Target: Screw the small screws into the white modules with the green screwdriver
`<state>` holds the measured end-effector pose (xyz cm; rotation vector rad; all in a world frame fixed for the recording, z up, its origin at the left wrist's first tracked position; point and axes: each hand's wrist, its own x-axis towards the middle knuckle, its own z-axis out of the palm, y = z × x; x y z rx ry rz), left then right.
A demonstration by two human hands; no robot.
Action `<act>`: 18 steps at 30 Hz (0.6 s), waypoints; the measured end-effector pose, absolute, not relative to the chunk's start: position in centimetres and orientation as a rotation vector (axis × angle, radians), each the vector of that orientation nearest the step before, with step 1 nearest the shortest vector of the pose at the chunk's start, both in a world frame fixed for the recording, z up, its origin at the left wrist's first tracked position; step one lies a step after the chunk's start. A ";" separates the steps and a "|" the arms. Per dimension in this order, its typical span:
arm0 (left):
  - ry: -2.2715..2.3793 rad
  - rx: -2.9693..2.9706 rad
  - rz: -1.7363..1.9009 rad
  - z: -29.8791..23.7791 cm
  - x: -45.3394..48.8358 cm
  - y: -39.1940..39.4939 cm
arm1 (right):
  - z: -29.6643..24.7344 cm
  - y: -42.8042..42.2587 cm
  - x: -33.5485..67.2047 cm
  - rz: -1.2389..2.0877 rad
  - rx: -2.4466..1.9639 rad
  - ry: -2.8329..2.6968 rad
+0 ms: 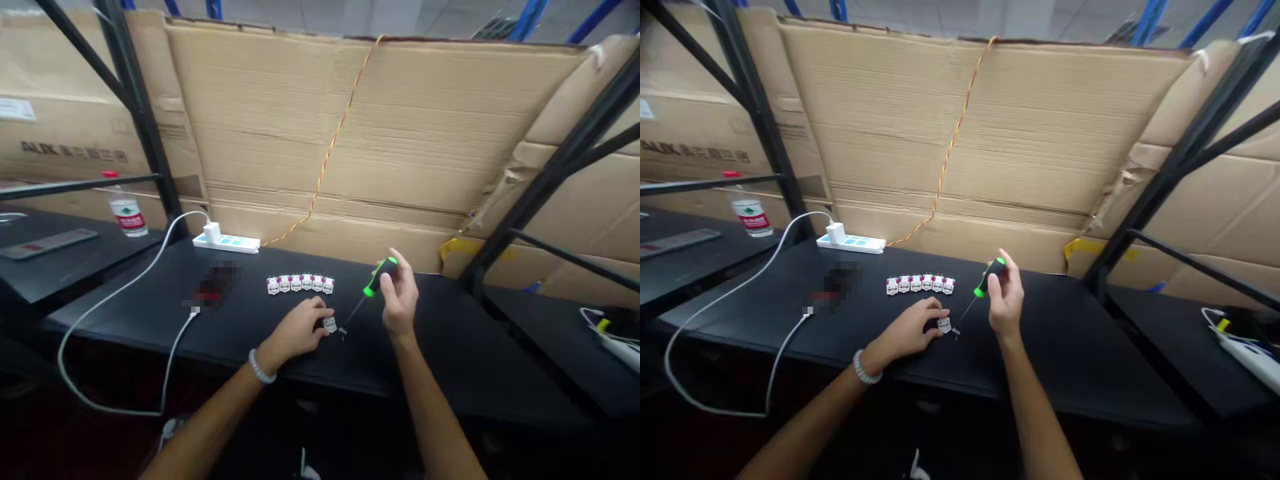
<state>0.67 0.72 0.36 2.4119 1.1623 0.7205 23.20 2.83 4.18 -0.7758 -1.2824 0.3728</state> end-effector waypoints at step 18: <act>1.089 2.427 0.749 0.9 0.7 0.0 | 4.2 3.3 23.7 0.255 -0.963 -1.296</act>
